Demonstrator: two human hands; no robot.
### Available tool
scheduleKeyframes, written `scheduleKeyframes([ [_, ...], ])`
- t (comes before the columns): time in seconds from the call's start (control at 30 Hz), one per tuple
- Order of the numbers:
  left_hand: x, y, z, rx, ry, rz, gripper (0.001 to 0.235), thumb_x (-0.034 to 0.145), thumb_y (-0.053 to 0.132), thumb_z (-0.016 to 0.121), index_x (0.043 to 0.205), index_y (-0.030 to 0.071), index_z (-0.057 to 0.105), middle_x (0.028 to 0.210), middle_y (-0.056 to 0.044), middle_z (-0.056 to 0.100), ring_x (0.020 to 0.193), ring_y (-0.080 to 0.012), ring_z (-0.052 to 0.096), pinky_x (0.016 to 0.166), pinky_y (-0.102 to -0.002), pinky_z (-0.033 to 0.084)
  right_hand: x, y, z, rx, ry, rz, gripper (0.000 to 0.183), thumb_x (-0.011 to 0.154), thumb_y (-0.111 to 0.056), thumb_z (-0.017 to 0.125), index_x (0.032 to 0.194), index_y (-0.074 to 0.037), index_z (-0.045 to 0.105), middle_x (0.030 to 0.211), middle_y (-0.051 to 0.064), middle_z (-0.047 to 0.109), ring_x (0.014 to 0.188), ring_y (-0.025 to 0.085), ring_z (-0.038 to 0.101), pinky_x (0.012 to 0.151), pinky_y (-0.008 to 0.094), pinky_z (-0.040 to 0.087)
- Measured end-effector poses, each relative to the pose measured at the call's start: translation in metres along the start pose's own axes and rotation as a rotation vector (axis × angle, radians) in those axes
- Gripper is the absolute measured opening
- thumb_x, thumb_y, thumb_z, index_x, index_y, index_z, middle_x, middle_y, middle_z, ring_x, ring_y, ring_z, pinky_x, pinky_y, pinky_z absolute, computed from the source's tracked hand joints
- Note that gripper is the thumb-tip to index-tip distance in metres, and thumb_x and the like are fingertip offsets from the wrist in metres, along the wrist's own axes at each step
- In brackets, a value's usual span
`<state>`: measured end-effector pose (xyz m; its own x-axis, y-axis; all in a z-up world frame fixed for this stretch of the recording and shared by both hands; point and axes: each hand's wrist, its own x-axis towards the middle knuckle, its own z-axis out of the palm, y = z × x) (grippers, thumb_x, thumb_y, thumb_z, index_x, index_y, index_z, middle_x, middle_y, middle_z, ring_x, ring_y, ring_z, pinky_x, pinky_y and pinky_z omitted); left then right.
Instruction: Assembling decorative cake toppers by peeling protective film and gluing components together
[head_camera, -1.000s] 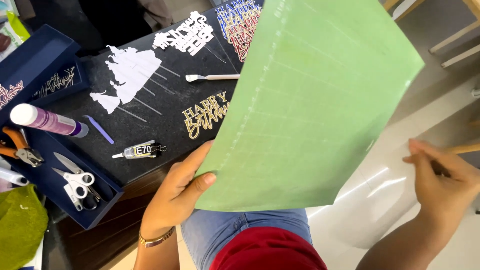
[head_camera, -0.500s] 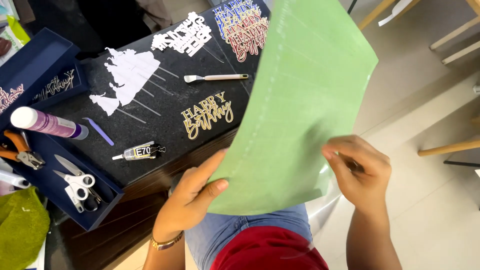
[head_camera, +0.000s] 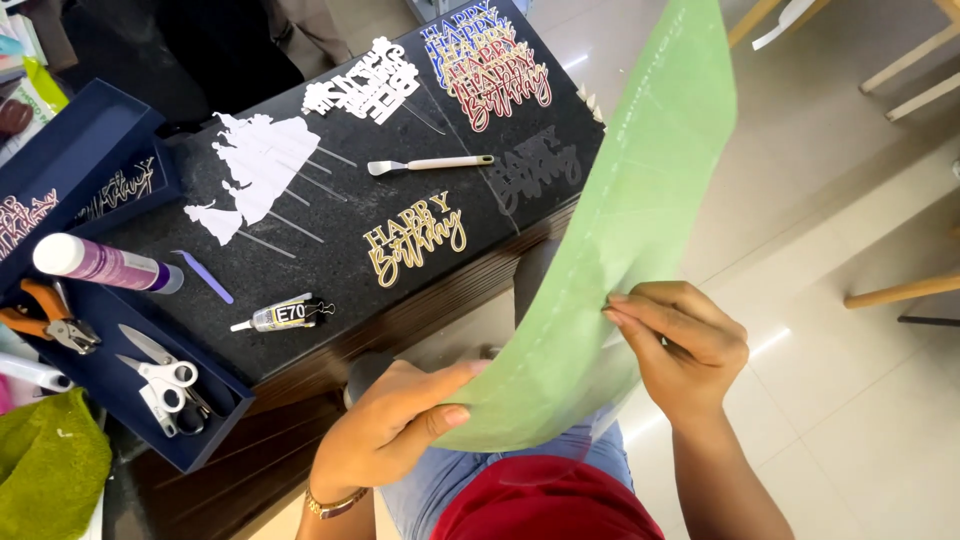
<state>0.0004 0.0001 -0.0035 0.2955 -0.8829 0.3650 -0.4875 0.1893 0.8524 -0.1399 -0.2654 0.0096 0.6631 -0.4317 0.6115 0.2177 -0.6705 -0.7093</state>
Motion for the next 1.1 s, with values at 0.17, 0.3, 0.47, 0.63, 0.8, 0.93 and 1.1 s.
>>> scheduleKeyframes([
  [0.17, 0.009, 0.007, -0.005, -0.04, -0.036, 0.04, 0.04, 0.11, 0.019, 0.052, 0.146, 0.004, 0.053, 0.064, -0.002, 0.025, 0.046, -0.0212, 0.034, 0.051, -0.036, 0.028, 0.0, 0.003, 0.001, 0.073, -0.048, 0.053, 0.008, 0.086, 0.004, 0.079, 0.093, 0.001, 0.076, 0.088, 0.015, 0.07, 0.072, 0.019, 0.067, 0.068, 0.023, 0.056],
  [0.3, 0.011, 0.009, -0.007, -0.046, -0.065, 0.051, 0.04, 0.11, 0.02, 0.053, 0.146, 0.004, 0.053, 0.061, -0.002, 0.029, 0.044, -0.0214, 0.037, 0.051, -0.035, 0.031, 0.0, 0.005, 0.001, 0.13, -0.109, 0.109, 0.006, 0.087, 0.0, 0.078, 0.093, -0.002, 0.076, 0.087, 0.011, 0.07, 0.072, 0.017, 0.067, 0.066, 0.022, 0.053],
  [0.47, 0.007, 0.007, -0.009, -0.031, -0.053, 0.022, 0.042, 0.109, 0.021, 0.052, 0.147, 0.003, 0.053, 0.064, -0.003, 0.023, 0.044, -0.0216, 0.033, 0.05, -0.036, 0.028, 0.0, 0.009, -0.003, 0.18, -0.15, 0.092, 0.004, 0.087, -0.002, 0.077, 0.09, -0.002, 0.074, 0.086, 0.011, 0.069, 0.07, 0.017, 0.065, 0.062, 0.022, 0.049],
  [0.63, 0.003, -0.002, -0.013, 0.041, -0.011, -0.049, 0.044, 0.108, 0.022, 0.053, 0.149, 0.005, 0.051, 0.063, -0.002, 0.028, 0.047, -0.0216, 0.036, 0.054, -0.036, 0.026, 0.001, 0.017, -0.02, 0.262, -0.293, 0.037, 0.01, 0.086, -0.01, 0.079, 0.097, -0.009, 0.077, 0.091, 0.007, 0.065, 0.06, 0.007, 0.052, 0.045, 0.016, 0.034],
  [0.8, 0.025, -0.006, -0.017, 0.087, 0.051, -0.281, 0.053, 0.108, 0.023, 0.049, 0.159, 0.01, 0.041, 0.069, 0.002, 0.036, 0.058, -0.01, 0.022, 0.056, -0.026, 0.026, -0.026, 0.064, -0.066, 0.489, -0.636, 0.055, 0.005, 0.088, -0.015, 0.078, 0.091, -0.019, 0.077, 0.074, -0.002, 0.076, 0.05, 0.001, 0.055, 0.044, 0.014, 0.042],
  [0.93, 0.056, -0.029, -0.018, -0.134, -0.06, -0.234, 0.055, 0.109, 0.032, 0.042, 0.158, 0.007, 0.035, 0.161, -0.006, 0.045, 0.138, -0.0174, 0.054, 0.115, -0.034, 0.042, -0.077, 0.116, -0.131, 0.224, -0.021, 0.398, 0.022, 0.086, 0.003, 0.07, 0.093, -0.016, 0.061, 0.091, 0.001, 0.067, 0.085, 0.01, 0.066, 0.079, 0.021, 0.054],
  [1.1, 0.084, -0.115, 0.017, -0.522, -0.006, -0.522, 0.068, 0.102, 0.029, 0.052, 0.162, 0.013, 0.024, 0.17, -0.002, 0.024, 0.153, -0.0144, 0.027, 0.125, -0.034, 0.022, -0.063, 0.081, -0.138, 0.336, 0.485, 0.951, 0.043, 0.103, -0.067, 0.057, 0.092, -0.026, 0.054, 0.062, -0.007, 0.027, 0.052, 0.005, 0.021, 0.054, 0.02, 0.017],
])
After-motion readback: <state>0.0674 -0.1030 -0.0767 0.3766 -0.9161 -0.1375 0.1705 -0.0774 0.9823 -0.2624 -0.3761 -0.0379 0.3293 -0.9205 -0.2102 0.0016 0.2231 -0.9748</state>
